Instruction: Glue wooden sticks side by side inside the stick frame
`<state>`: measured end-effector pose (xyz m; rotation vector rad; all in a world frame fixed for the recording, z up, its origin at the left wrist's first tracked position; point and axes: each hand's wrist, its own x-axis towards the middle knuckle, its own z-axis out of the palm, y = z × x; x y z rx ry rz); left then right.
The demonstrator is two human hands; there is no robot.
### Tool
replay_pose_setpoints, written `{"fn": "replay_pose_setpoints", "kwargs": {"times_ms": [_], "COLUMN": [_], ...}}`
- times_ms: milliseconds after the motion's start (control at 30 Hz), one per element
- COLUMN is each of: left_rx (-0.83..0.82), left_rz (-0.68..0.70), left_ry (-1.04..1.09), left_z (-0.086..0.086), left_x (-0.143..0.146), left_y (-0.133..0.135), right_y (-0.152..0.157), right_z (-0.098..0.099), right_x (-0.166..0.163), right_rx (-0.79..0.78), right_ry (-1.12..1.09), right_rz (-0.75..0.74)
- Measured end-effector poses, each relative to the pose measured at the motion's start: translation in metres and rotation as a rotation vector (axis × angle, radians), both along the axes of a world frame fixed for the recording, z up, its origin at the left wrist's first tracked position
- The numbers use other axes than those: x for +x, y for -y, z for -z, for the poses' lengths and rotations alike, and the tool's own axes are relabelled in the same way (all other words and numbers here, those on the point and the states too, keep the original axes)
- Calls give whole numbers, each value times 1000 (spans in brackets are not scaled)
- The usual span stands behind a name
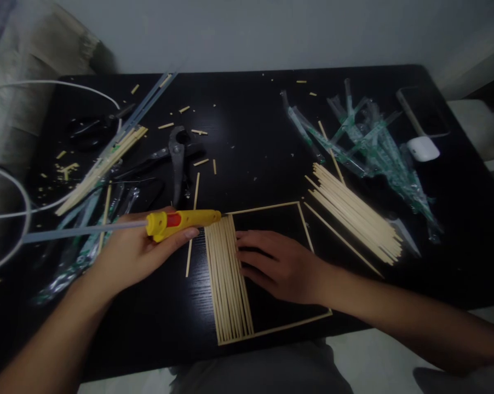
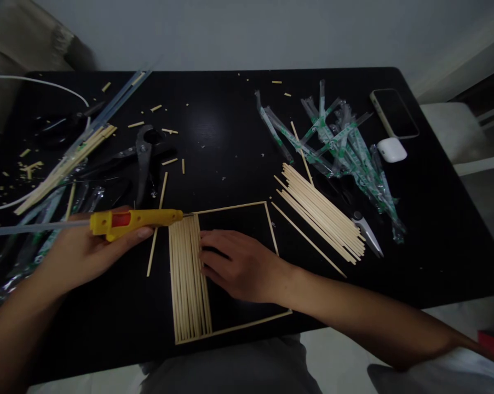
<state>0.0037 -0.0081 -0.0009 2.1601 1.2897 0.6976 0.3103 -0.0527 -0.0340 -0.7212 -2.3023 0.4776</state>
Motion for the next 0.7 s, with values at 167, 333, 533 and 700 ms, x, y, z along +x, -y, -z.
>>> {"fn": "replay_pose_setpoints", "kwargs": {"times_ms": [167, 333, 533, 700], "left_rx": [60, 36, 5, -91], "left_rz": [-16, 14, -31, 16], "left_ry": [17, 19, -44, -52], "left_z": [4, 1, -3, -4], "left_x": [6, 10, -1, -6], "left_y": [2, 4, 2, 3], "right_y": [0, 0, 1, 0], "right_z": [-1, 0, 3, 2], "right_x": [0, 0, 0, 0], "right_rx": [-2, 8, -18, -8], "right_ry": [1, 9, 1, -4], "right_rz": [5, 11, -8, -10]}}
